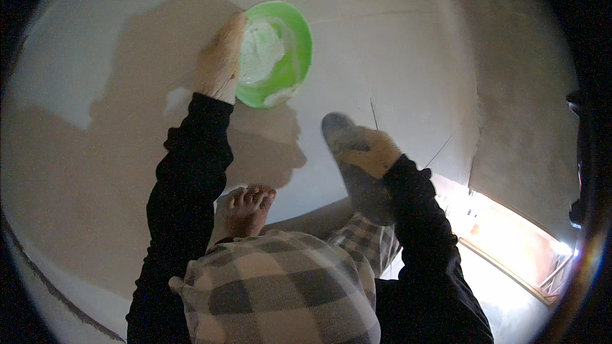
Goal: The person kneels on a tiled floor and uses a small trowel to apply a white paste from a green bowl into the grout lines between tiles. They repeatedly scoop the paste and spread it along the seams, working methodically across the visible floor area.
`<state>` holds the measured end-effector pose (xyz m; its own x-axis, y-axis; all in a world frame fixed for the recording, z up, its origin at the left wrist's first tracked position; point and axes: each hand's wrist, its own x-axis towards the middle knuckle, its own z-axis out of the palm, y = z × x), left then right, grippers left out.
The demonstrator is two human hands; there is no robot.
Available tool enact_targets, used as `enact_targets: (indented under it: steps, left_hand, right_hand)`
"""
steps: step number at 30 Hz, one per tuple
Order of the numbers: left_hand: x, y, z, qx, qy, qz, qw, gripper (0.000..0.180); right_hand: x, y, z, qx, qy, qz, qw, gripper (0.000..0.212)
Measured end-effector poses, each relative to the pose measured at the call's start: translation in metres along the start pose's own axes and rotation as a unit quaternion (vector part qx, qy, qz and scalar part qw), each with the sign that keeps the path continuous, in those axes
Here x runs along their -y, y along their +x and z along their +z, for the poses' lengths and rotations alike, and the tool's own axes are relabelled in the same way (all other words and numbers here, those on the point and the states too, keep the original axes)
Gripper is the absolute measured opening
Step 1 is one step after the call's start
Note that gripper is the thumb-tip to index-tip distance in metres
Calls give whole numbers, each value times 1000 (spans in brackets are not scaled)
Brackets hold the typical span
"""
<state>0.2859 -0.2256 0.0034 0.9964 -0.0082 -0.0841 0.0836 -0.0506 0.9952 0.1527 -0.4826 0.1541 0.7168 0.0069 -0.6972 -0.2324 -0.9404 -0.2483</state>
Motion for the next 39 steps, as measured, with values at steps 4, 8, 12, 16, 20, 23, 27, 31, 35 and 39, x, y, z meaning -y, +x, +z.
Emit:
enact_targets:
  steps: [4, 8, 12, 16, 20, 23, 27, 31, 35, 39]
  left_hand:
    - [1, -12, -12, -68, 53, 57, 995, 36]
    - [1, -18, -19, -82, -44, 5, 996, 37]
    - [10, -21, -22, -87, 133, 146, 976, 39]
    - [26, -25, -21, -93, 226, 217, 945, 41]
    - [35, -26, -22, -89, 282, 260, 919, 42]
    - [30, -26, -26, -95, 277, 253, 922, 43]
    - [13, -17, -31, -105, 303, 317, 893, 44]
    - [2, -21, -34, -66, 155, 118, 979, 43]
    - [1, -22, -33, -106, 173, 213, 956, 41]
    - [-2, -19, -26, -64, -52, 38, 996, 39]
  right_hand:
    - [-19, 7, -54, -142, -190, 5, 972, 37]
    - [-21, 71, -113, -132, -424, 41, 895, 53]
    - [5, 128, -145, -143, -482, -2, 864, 68]
    - [32, 183, -153, -82, -589, 2, 804, 63]
    - [41, 225, -131, -61, -530, 54, 844, 42]
    - [32, 216, -106, -111, -554, 17, 825, 31]
    - [14, 161, -86, -86, -502, 0, 860, 22]
    - [-19, 97, -49, -68, -423, 22, 903, 23]
    - [-46, 56, -41, 133, -538, 101, 827, 23]
    - [-30, 57, -65, -25, -495, 21, 868, 23]
